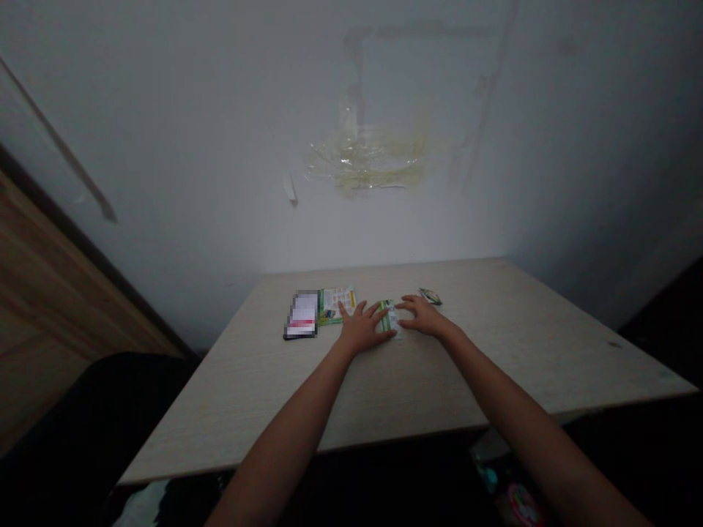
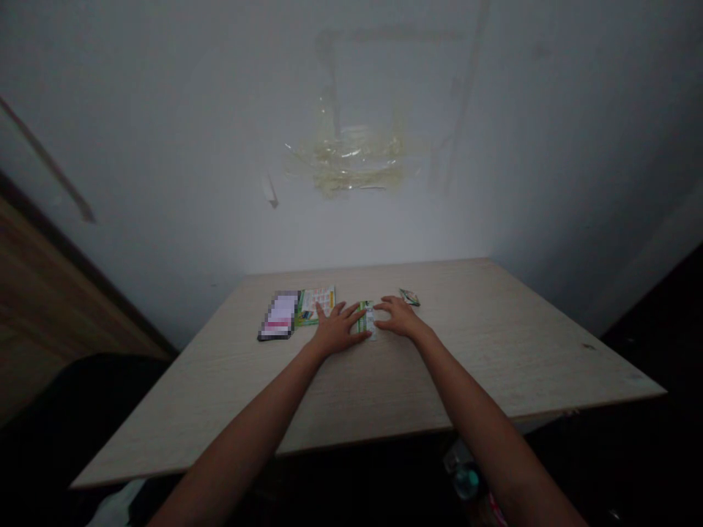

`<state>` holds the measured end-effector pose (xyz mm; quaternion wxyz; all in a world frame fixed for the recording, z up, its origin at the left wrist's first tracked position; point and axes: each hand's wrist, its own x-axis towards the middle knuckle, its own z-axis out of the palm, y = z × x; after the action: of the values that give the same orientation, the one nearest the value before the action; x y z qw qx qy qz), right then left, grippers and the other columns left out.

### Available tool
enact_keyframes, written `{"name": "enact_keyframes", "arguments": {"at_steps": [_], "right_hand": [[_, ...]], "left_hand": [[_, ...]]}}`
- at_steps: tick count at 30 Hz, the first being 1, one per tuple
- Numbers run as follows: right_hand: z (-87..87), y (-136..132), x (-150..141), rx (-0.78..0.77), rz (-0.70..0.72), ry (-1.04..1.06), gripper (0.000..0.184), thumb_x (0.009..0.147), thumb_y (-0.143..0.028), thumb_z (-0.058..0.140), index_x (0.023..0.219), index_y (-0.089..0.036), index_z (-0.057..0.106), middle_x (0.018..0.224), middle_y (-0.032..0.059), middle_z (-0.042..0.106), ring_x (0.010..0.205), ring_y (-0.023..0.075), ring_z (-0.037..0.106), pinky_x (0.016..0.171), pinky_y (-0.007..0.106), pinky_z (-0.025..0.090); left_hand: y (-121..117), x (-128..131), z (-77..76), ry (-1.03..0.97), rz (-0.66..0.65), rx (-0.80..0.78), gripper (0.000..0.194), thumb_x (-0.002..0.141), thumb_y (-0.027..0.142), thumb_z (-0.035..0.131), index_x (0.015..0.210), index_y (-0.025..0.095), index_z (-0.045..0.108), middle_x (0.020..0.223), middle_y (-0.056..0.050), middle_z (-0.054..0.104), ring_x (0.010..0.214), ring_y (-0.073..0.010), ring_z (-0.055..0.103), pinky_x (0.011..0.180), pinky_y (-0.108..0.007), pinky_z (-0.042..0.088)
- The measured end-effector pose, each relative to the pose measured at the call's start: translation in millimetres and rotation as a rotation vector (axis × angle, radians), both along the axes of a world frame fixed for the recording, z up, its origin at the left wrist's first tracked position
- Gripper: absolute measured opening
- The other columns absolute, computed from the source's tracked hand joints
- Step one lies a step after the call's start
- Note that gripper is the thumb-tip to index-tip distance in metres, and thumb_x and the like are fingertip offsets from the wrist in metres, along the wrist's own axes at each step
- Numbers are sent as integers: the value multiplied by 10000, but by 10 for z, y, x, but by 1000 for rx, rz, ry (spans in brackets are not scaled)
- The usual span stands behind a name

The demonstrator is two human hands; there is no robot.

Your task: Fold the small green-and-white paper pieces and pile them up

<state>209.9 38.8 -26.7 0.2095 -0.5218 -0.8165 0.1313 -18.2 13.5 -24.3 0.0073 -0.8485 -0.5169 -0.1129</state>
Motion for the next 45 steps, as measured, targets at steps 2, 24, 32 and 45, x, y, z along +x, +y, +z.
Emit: {"name": "enact_keyframes", "arguments": {"at_steps": [2,24,32,45], "right_hand": [[11,-11,11,-18,13,-10,539,774,-423,704,1275,-240,626,1443,140,451,1343,310,401,1129,484,283],[23,-29,69,-187,75,-64,941,608,-508,799,1436,-231,447,1576,138,248,1457,336,194,1175,500,198],[-69,9,118,-117,96,53,847,605,-516,809,1360,-247,537,1537,140,332,1427,336,273,1160,519,217],[-37,24,126,-11,119,174,262,866,-401,600,979,-240,773,1373,110,543,1268,263,489,1112,462,319]], "left_hand": [[2,-3,-8,-5,-9,11,706,806,798,355,1433,474,368,1533,29,395,1414,-385,261,1032,-793,-91],[-5,-2,12,1,4,-7,688,815,784,357,1431,478,367,1545,42,371,1422,-382,247,1026,-794,-113],[-9,-9,19,13,1,-9,684,817,785,344,1431,484,362,1545,44,370,1423,-387,247,1023,-805,-88],[-18,-5,33,24,4,-15,679,818,789,337,1428,491,361,1552,40,360,1430,-374,235,1043,-781,-81]]}}
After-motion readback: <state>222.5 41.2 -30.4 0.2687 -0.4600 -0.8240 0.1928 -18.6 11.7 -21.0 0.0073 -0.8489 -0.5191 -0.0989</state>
